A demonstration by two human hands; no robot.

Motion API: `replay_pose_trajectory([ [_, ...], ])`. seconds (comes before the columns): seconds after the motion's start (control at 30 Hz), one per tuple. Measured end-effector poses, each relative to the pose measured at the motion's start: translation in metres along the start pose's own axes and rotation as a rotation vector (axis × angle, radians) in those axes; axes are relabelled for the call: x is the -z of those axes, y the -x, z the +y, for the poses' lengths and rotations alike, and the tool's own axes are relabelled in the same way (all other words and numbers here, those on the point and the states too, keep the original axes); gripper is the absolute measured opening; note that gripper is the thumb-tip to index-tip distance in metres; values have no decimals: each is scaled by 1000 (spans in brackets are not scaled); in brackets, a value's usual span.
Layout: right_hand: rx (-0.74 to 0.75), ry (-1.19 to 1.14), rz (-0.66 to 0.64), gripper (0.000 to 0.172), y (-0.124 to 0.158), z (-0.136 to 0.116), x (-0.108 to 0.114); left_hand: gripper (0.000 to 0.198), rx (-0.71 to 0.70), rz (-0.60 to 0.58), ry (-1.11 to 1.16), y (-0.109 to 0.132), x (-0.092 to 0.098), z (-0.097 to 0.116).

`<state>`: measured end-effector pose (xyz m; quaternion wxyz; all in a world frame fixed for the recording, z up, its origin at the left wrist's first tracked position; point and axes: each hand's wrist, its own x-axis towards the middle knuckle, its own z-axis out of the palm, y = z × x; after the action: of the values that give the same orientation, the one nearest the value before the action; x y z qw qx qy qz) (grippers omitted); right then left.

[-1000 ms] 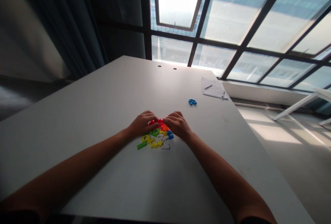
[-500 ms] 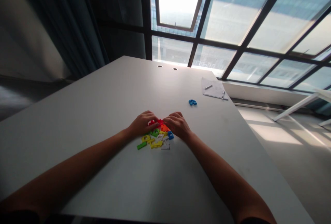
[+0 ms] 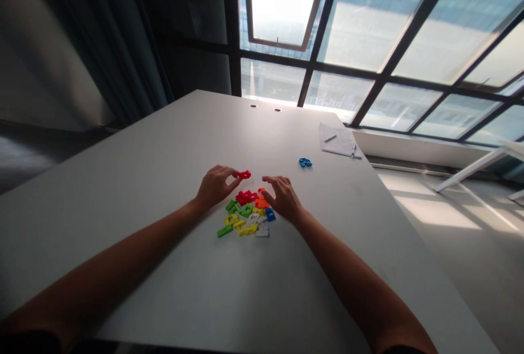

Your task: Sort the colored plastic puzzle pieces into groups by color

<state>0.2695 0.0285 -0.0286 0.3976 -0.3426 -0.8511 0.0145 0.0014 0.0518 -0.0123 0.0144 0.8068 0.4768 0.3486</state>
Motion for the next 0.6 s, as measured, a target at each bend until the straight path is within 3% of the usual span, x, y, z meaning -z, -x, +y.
replay_pose_trajectory([
  [0.07,-29,-10,-17,20,0,2,0,20,78,-30,-97,-4,2,-13],
  [0.17,-39,-48,-36,21,-1,3,1,28,166,-103,-123,-7,3,-28],
  [0.33,-30,-51,-55,21,-3,0,2,32,192,-115,-92,-6,2,-31],
  [0.6,-34,-47,-65,22,-2,-1,2,32,-15,-137,-145,-4,-2,-26],
])
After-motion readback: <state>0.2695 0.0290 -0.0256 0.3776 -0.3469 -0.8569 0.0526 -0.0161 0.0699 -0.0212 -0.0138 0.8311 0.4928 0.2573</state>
